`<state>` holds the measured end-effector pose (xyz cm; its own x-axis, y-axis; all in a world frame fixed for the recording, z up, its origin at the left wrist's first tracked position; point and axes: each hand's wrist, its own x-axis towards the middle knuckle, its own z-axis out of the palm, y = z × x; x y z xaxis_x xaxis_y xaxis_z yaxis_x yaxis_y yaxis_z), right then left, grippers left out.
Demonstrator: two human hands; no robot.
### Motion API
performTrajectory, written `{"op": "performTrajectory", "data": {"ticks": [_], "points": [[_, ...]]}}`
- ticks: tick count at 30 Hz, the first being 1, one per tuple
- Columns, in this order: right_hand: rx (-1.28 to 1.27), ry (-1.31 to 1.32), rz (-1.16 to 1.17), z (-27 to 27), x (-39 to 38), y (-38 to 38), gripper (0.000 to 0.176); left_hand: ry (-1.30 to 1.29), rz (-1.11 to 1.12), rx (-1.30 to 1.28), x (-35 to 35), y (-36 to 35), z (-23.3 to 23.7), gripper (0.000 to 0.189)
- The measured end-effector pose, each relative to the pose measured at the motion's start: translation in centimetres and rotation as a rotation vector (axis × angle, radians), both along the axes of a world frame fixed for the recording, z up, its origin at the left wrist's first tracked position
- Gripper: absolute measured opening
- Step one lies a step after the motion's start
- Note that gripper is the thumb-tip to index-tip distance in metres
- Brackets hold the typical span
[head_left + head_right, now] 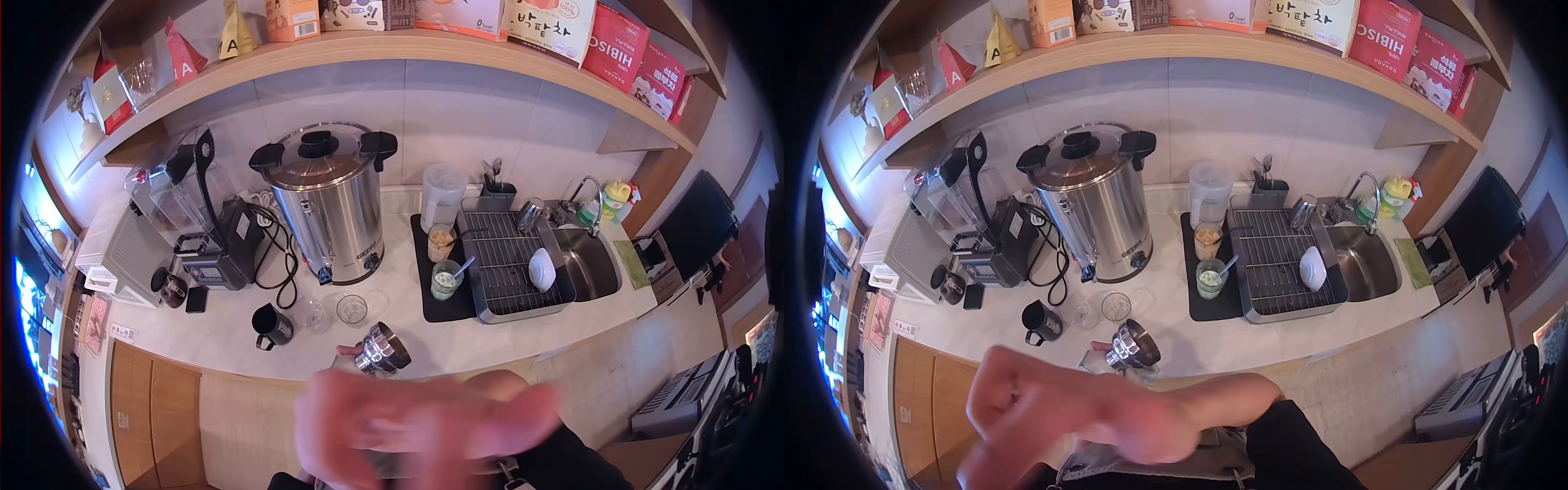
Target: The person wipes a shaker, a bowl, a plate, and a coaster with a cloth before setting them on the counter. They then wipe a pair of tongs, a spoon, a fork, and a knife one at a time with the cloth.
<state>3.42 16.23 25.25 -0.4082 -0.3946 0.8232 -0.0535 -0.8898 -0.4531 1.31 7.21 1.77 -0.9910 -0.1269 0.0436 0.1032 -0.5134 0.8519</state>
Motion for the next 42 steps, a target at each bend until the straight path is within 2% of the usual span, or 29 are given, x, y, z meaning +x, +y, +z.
{"op": "performTrajectory", "data": {"ticks": [2,4,5,8,9,10,15,18,21,25,28,31,33,35,37,38,39,40,41,42], "points": [[-0.086,-0.029,-0.006,0.9,0.5,-1.2,0.063,-0.003,-0.011,0.082,0.5,-0.7,-0.3,0.02],[-0.212,-0.074,-0.025,2.3,1.6,-2.8,0.067,0.024,-0.06,-0.332,0.2,-3.4,-1.2,0.018],[-0.29,-0.111,-0.039,3.1,2.4,-3.6,0.069,-0.03,-0.086,-0.363,0.7,-3.8,-1.0,0.016],[-0.545,-0.263,-0.115,4.4,4.7,-5.8,0.075,0.064,-0.068,-0.456,1.1,-4.7,-0.5,0.016],[-0.344,0.003,-0.184,1.8,1.2,-5.1,0.069,0.074,-0.064,-0.458,1.0,-5.1,-0.4,0.016],[-0.261,0.046,-0.249,0.8,0.0,-4.7,0.063,0.074,-0.074,-0.442,1.3,-5.2,-0.5,0.016],[-0.165,-0.079,-0.605,1.5,1.1,-2.7,0.045,0.003,-0.144,-0.328,2.3,-6.3,-2.4,0.015],[-0.331,0.086,-0.749,2.7,2.7,-0.6,0.035,-0.018,-0.186,-0.298,2.6,-6.5,-3.6,0.014],[-0.666,0.386,-0.885,4.2,5.4,1.3,0.031,0.034,-0.181,-0.358,2.7,-6.2,-4.4,0.013],[-1.034,0.697,-0.88,5.1,7.9,3.7,0.034,0.05,-0.174,-0.346,3.9,-4.8,-3.1,0.013],[-0.917,0.609,-0.888,2.7,8.1,6.9,0.037,0.097,-0.184,-0.306,5.2,-2.7,-2.3,0.013],[0.132,0.387,-1.364,-5.7,9.9,13.2,0.019,0.144,-0.182,-0.246,6.8,-0.2,-0.9,0.014],[0.454,0.094,-1.35,-11.8,9.1,14.9,0.033,0.126,-0.205,-0.255,7.9,1.6,-0.2,0.017],[0.746,-0.052,-1.356,-14.9,9.8,15.9,0.035,0.144,-0.232,-0.281,9.2,4.3,0.2,0.019],[0.788,-0.041,-1.377,-17.5,11.4,17.7,0.035,0.184,-0.275,-0.336,10.4,7.2,0.9,0.023],[0.825,-0.061,-1.382,-19.1,12.9,18.7,0.036,0.32,-0.272,-0.551,10.8,8.4,1.5,0.025],[0.919,-0.067,-1.386,-20.9,14.1,20.1,0.036,0.298,-0.323,-0.481,11.5,10.1,1.8,0.024],[0.896,-0.048,-1.379,-20.9,14.8,21.2,0.034,0.259,-0.352,-0.514,11.9,11.6,2.1,0.024],[0.923,-0.093,-1.425,-20.4,15.6,22.1,0.032,0.156,-0.4,-0.35,12.5,13.1,2.2,0.025],[0.948,-0.131,-1.473,-19.8,16.4,22.8,0.03,0.16,-0.375,-0.379,13.1,14.4,2.4,0.025]]}}
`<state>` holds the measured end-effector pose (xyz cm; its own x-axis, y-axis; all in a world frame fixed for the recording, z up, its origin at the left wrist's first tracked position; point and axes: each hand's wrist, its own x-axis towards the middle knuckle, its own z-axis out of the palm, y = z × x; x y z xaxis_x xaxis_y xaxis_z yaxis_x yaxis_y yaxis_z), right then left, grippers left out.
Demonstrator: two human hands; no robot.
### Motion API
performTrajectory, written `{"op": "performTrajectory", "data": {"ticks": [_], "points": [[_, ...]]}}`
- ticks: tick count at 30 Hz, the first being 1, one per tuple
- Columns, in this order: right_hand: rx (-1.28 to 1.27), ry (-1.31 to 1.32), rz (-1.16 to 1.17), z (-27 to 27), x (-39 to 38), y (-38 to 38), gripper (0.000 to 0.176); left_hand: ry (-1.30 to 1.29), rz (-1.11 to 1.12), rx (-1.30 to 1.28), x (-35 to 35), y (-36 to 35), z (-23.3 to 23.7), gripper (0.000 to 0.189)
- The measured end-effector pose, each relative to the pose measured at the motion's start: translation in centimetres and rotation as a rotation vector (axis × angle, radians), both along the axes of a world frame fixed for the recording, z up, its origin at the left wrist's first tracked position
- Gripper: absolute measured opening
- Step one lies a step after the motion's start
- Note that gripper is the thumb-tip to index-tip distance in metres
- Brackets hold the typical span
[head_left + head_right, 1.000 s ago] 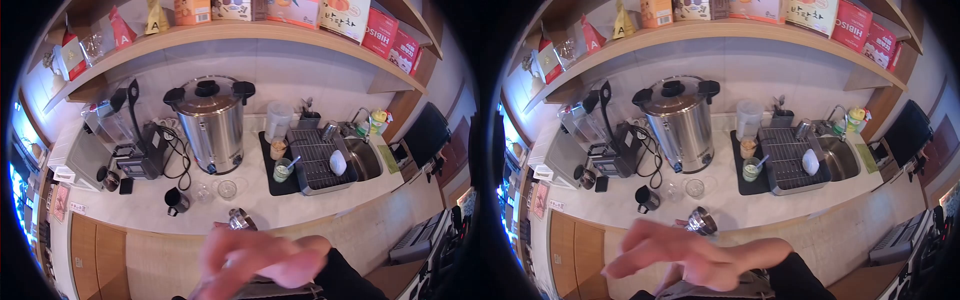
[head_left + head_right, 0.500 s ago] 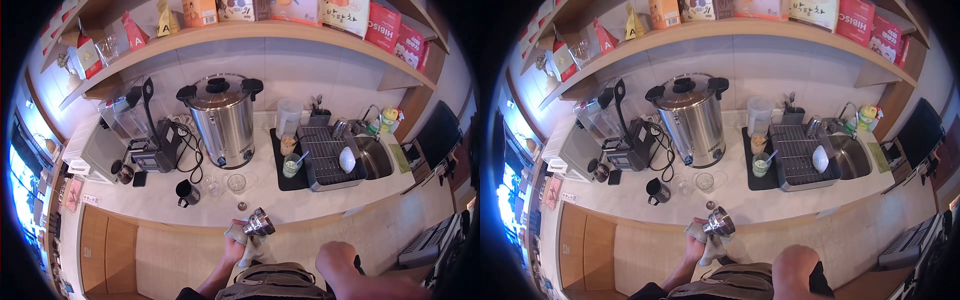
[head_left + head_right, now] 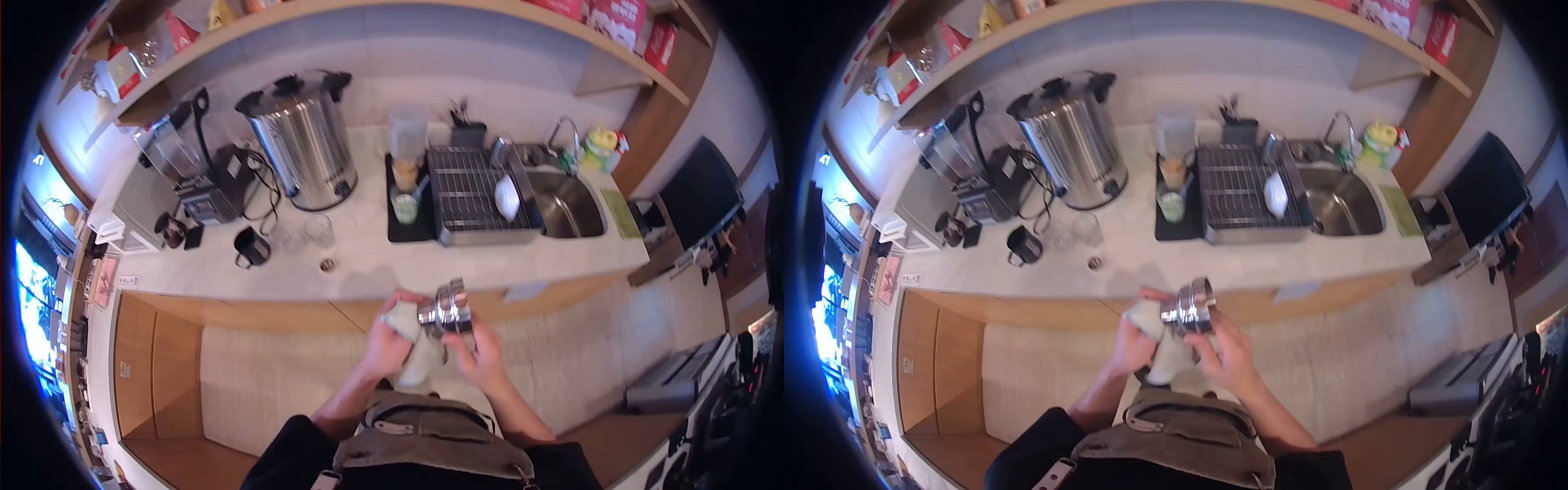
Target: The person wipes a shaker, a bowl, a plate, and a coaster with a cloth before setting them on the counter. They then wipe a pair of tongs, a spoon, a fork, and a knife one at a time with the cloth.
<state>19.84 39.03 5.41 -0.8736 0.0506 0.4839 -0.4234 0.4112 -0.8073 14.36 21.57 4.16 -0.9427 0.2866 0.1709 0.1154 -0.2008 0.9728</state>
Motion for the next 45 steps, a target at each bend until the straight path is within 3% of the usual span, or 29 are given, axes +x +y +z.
{"op": "performTrajectory", "data": {"ticks": [5,8,11,14,15,17,18,20,25,27,30,32,35,37,39,40,42,45], "points": [[-0.115,-0.131,0.035,1.1,2.1,4.2,0.024,0.244,0.137,-0.27,1.6,3.8,3.1,0.026],[-0.176,-0.172,0.09,1.5,2.1,6.0,0.025,0.325,0.157,-0.147,2.1,5.3,2.6,0.029],[-0.141,-0.318,0.168,3.1,2.4,6.9,0.028,0.104,0.189,-0.087,2.2,6.0,1.4,0.027],[-0.234,-0.111,0.259,0.4,1.8,7.5,0.03,0.191,0.265,0.091,1.9,6.7,1.6,0.032],[-0.354,0.012,0.136,-1.0,1.3,7.7,0.031,0.203,0.263,0.084,1.7,6.5,1.7,0.033],[-0.593,0.259,-0.12,-4.4,-0.3,7.9,0.034,0.016,0.138,0.451,1.2,6.1,2.1,0.035],[-0.94,-0.015,0.056,-6.5,-1.1,7.8,0.036,-0.077,0.07,0.636,1.0,6.1,2.4,0.036],[-1.581,-0.613,0.431,-10.1,-1.9,7.2,0.04,-0.197,-0.003,0.705,1.0,5.9,2.6,0.032],[-1.288,-0.676,0.638,-10.3,-2.2,2.7,0.05,-0.341,-0.153,0.761,0.4,4.4,1.6,0.025],[-1.655,-0.713,0.979,-15.8,-3.9,4.5,0.053,-0.378,-0.138,0.77,0.3,3.1,1.7,0.025],[-1.569,-0.664,1.0,-8.1,-5.6,3.4,0.055,-0.347,-0.182,0.751,-0.4,0.6,1.3,0.025],[-1.415,-0.567,0.71,-9.1,-6.2,2.6,0.055,-0.319,-0.176,0.715,-0.9,-1.1,0.5,0.025],[-0.462,-0.192,0.46,-9.4,-7.2,1.1,0.041,-0.344,-0.068,0.685,-1.1,-3.7,0.1,0.023],[-0.024,-0.145,0.478,-9.0,-8.4,2.0,0.037,-0.32,-0.108,0.726,-1.6,-6.4,-0.6,0.026],[0.416,0.294,0.549,-3.6,-10.3,-1.1,0.029,-0.353,-0.006,0.7,-1.5,-8.2,-1.5,0.026],[0.609,0.697,0.581,-0.2,-10.5,-3.0,0.025,-0.426,-0.023,0.695,-1.4,-9.2,-1.3,0.024],[0.565,0.728,0.672,0.7,-12.1,-6.5,0.03,-0.443,-0.09,0.668,-1.7,-11.1,-2.4,0.024],[0.419,0.704,0.7,-0.2,-14.3,-11.2,0.035,-0.214,0.247,0.277,-1.5,-14.5,-0.3,0.024]]}}
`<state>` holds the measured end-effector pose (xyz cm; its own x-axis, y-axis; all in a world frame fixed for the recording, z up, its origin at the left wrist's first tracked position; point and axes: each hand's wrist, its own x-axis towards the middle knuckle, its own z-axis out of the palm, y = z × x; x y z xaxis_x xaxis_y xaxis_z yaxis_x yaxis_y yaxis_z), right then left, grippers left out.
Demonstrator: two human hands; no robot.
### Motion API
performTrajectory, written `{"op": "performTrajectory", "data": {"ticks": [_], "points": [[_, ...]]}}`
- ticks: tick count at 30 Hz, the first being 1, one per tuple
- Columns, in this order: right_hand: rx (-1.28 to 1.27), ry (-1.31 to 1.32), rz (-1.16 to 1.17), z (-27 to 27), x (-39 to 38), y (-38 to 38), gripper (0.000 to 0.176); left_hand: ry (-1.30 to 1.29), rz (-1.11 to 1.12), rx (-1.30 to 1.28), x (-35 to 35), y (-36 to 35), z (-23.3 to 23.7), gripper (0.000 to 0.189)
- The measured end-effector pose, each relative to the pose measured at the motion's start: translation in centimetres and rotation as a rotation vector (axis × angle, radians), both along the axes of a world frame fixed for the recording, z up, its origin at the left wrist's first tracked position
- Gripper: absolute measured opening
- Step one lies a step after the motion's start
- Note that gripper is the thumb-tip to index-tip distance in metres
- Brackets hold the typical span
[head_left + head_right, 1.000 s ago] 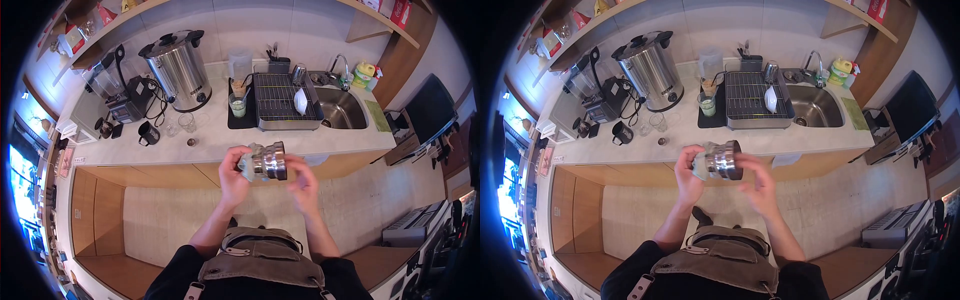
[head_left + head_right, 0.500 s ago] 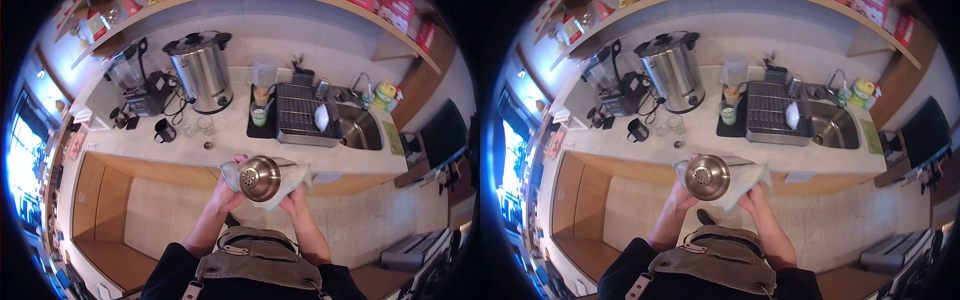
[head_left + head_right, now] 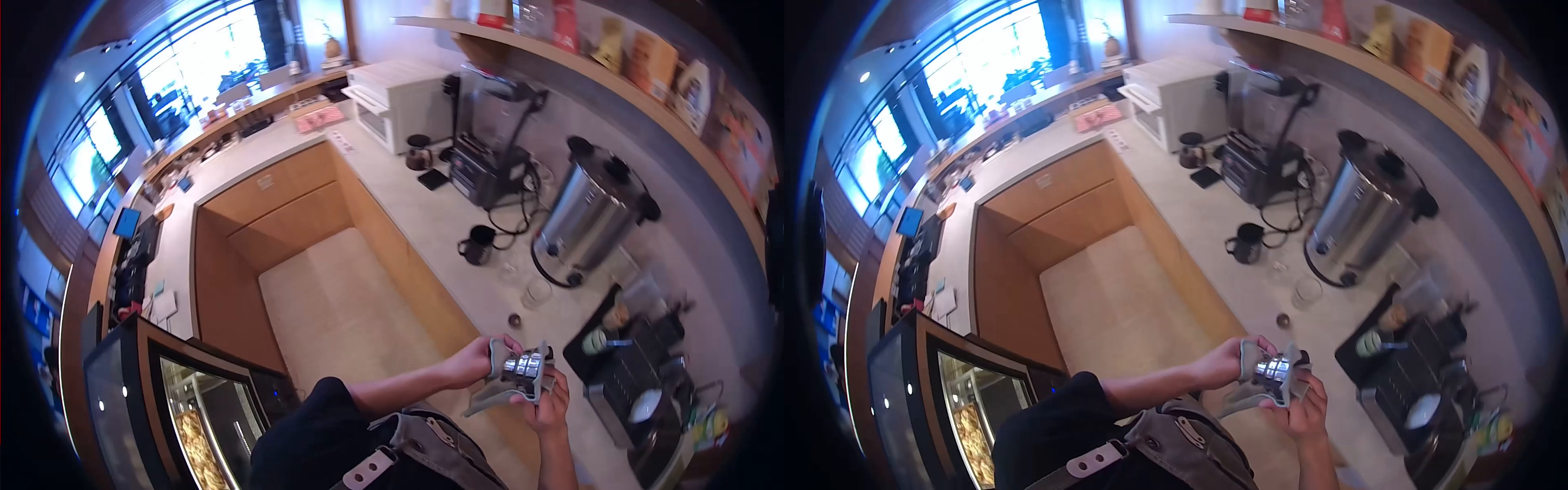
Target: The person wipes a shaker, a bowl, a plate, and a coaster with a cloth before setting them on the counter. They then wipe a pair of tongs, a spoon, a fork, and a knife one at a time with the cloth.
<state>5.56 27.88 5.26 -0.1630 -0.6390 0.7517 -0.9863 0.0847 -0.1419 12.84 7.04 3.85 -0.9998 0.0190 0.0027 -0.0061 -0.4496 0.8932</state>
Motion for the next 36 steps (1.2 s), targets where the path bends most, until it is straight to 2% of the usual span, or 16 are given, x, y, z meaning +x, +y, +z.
{"op": "performTrajectory", "data": {"ticks": [2,6,9,10,11,16,18,19,21,25,27,29,30,33,35,36], "points": [[-0.159,-0.101,0.013,0.0,-1.0,-4.2,0.043,0.104,0.182,-0.176,0.1,-1.4,-0.2,0.025],[-0.261,-1.023,-0.004,-1.7,-0.7,-10.9,0.042,0.107,0.424,-0.246,0.1,-5.6,-0.5,0.031],[-0.113,-0.552,0.129,-0.1,-1.0,-15.8,0.04,0.077,0.45,0.045,-0.3,-9.7,-3.4,0.029],[0.082,-0.352,0.202,-0.5,-2.2,-16.2,0.034,0.032,0.42,0.191,-0.1,-11.4,-4.1,0.028],[0.112,-0.264,0.242,-1.0,-3.1,-16.9,0.032,-0.011,0.385,0.335,0.2,-12.9,-4.7,0.028],[0.14,0.002,0.27,-2.4,-6.0,-19.6,0.021,-0.047,0.143,0.414,-0.9,-15.5,-8.9,0.024],[0.083,0.046,0.273,-2.0,-6.7,-20.9,0.019,-0.282,0.138,0.576,-1.1,-15.6,-9.3,0.028],[0.113,0.036,0.241,-2.3,-7.1,-21.1,0.017,-0.4,0.132,0.656,-1.0,-15.5,-9.1,0.031],[0.179,0.01,0.166,-3.1,-8.2,-20.4,0.015,-0.088,-0.129,0.878,-0.5,-16.3,-11.2,0.04],[0.114,0.027,0.154,-2.0,-8.7,-21.2,0.031,-0.222,0.251,0.651,-1.7,-15.4,-3.9,0.045],[0.107,0.013,0.148,-0.9,-8.3,-22.1,0.036,0.02,0.134,0.83,-3.7,-15.8,-6.1,0.042],[0.163,-0.011,0.121,-0.7,-8.3,-22.2,0.035,-0.052,0.583,0.514,-5.0,-13.5,1.6,0.033],[0.123,-0.02,0.081,0.5,-7.7,-22.4,0.036,-0.017,0.614,0.471,-5.7,-13.1,1.6,0.028],[-0.131,-0.243,0.042,0.8,-6.2,-22.5,0.039,0.201,0.697,0.256,-6.8,-11.4,1.9,0.029],[-0.205,-0.608,0.054,1.1,-5.3,-21.8,0.033,0.36,0.803,0.043,-8.4,-10.7,2.8,0.037],[-0.229,-0.808,0.102,0.7,-5.2,-21.3,0.034,0.39,0.739,0.106,-9.0,-10.3,3.6,0.045]]}}
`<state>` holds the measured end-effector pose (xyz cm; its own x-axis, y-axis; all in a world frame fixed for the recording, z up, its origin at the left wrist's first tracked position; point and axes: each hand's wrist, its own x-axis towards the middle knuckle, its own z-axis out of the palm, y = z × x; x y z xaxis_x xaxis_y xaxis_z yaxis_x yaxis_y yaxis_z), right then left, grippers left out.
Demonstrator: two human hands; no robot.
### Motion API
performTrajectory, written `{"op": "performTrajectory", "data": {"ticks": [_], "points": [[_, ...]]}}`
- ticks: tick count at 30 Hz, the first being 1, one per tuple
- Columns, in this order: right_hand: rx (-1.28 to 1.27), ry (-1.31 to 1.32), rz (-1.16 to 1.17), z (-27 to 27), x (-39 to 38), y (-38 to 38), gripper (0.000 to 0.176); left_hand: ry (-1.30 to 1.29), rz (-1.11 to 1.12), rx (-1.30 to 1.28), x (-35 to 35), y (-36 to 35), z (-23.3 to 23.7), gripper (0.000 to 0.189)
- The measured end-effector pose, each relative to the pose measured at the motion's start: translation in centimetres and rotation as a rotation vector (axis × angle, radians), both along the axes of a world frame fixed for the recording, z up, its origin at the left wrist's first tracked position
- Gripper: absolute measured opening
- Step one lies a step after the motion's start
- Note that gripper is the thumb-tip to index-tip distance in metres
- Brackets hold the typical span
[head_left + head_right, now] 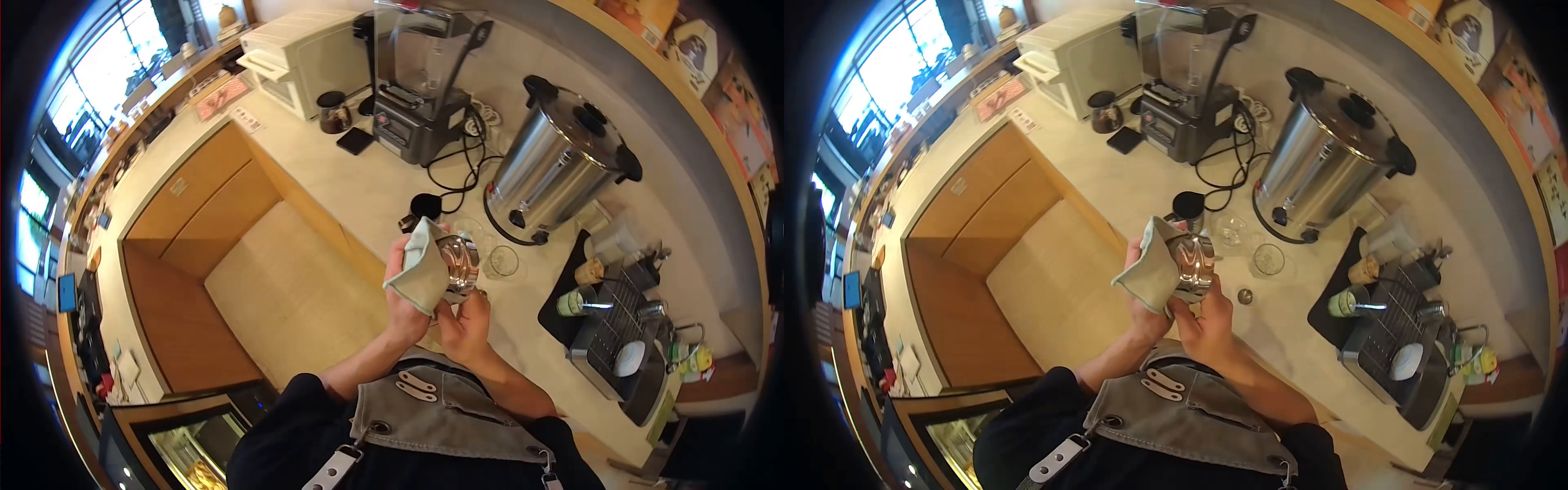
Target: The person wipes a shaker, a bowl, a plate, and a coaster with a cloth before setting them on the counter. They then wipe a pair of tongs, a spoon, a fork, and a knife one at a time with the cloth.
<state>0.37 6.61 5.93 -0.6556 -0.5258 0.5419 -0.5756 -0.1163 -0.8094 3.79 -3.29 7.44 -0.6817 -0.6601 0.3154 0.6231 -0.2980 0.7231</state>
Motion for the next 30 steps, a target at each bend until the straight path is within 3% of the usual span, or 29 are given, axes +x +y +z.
{"op": "performTrajectory", "data": {"ticks": [2,5,7,9,12,13,14,18,21,24,28,30], "points": [[-0.056,-0.355,0.125,-0.1,-0.2,1.0,0.03,0.06,-0.104,-0.063,-1.3,-0.4,-0.5,0.047],[-0.267,-0.534,0.04,1.2,-0.2,0.9,0.024,0.078,-0.301,-0.054,-3.2,-0.5,-1.7,0.051],[-0.367,-0.657,-0.014,1.2,-0.8,1.7,0.026,0.032,-0.329,-0.298,-3.3,0.0,-0.3,0.05],[-0.465,-0.669,-0.063,2.1,-1.8,1.5,0.027,0.051,-0.273,-0.237,-4.0,1.2,-0.9,0.046],[-0.363,-0.411,-0.146,0.8,-1.7,1.3,0.028,0.057,-0.28,-0.042,-4.1,2.5,-1.3,0.042],[-0.307,-0.315,-0.131,0.4,-2.0,1.5,0.029,0.056,-0.294,0.039,-4.2,2.6,-1.2,0.04],[-0.257,-0.216,-0.118,0.0,-2.3,1.6,0.031,-0.002,-0.271,-0.091,-3.8,2.2,-0.5,0.038],[-0.067,0.034,0.012,-2.0,-4.1,2.8,0.034,-0.043,-0.282,0.131,-4.1,1.9,-0.3,0.037],[0.037,0.417,-0.048,-4.3,-6.4,3.3,0.035,-0.058,-0.28,0.264,-4.4,2.1,0.6,0.035],[-0.025,0.335,-0.094,-4.0,-6.1,3.1,0.033,-0.117,-0.232,0.071,-4.5,1.8,0.5,0.038],[-0.291,-0.248,-0.153,-0.8,-2.8,2.5,0.033,0.043,0.016,-0.318,-4.5,2.8,0.5,0.045],[-0.476,-0.646,-0.029,2.2,-2.9,2.5,0.034,0.114,0.072,-0.415,-5.0,3.5,0.4,0.047]]}}
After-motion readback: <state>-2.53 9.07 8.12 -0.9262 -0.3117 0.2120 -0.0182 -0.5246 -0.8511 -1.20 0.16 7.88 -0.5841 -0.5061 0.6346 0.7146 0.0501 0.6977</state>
